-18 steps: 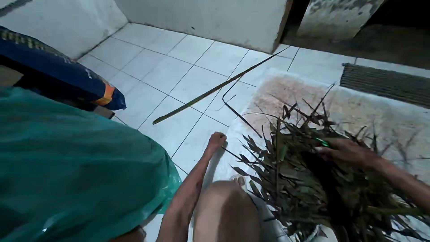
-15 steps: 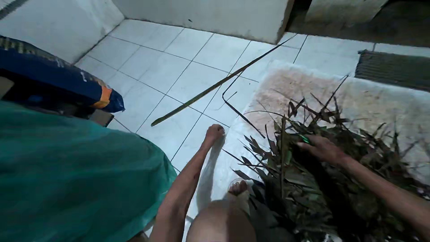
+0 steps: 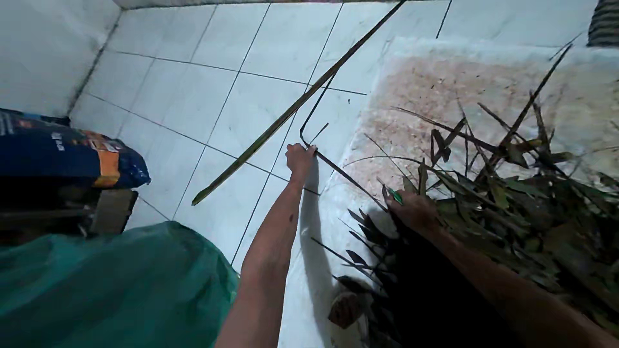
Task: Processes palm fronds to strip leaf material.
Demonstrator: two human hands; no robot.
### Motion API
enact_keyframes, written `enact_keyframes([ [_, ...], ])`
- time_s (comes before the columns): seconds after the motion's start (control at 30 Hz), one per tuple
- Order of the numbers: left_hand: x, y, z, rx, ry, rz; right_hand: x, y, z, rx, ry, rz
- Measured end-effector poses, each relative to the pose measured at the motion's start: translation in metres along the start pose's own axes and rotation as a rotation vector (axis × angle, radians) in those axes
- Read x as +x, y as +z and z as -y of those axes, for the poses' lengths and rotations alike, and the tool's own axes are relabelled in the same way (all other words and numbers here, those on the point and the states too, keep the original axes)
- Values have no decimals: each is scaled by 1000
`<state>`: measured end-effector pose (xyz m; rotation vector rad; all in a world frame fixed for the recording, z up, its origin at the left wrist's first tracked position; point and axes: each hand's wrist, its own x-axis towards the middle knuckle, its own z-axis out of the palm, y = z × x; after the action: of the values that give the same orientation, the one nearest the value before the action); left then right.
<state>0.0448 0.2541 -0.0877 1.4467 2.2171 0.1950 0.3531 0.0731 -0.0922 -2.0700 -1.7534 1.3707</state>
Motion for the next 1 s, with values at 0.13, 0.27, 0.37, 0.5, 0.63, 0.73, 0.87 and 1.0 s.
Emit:
enact_keyframes([
  [0.13,3,22,-11,29,-48,-162,10,17,-1,-43,29,-114],
  [0.27,-3,34,-9,-7,-8,-229,12,21,8,-48,126,-88],
  [0.37,-7,41,-8,128,23,-205,11,20,13,-76,177,-39],
  [0.5,-10,35,-12,128,-54,-66,10,10,3,63,86,-72],
  [0.63,-30,11,4,-375,-99,109,-6,-7,9,397,67,-157],
  [0.73,-82,-8,1,-821,-135,323,-22,-15,14,601,46,-187],
  [0.87,-179,27,-14,-768,9,384,-54,-42,35,703,72,-292],
  [1.0,-277,76,-26,-326,506,888,-77,-63,50,722,13,-383],
])
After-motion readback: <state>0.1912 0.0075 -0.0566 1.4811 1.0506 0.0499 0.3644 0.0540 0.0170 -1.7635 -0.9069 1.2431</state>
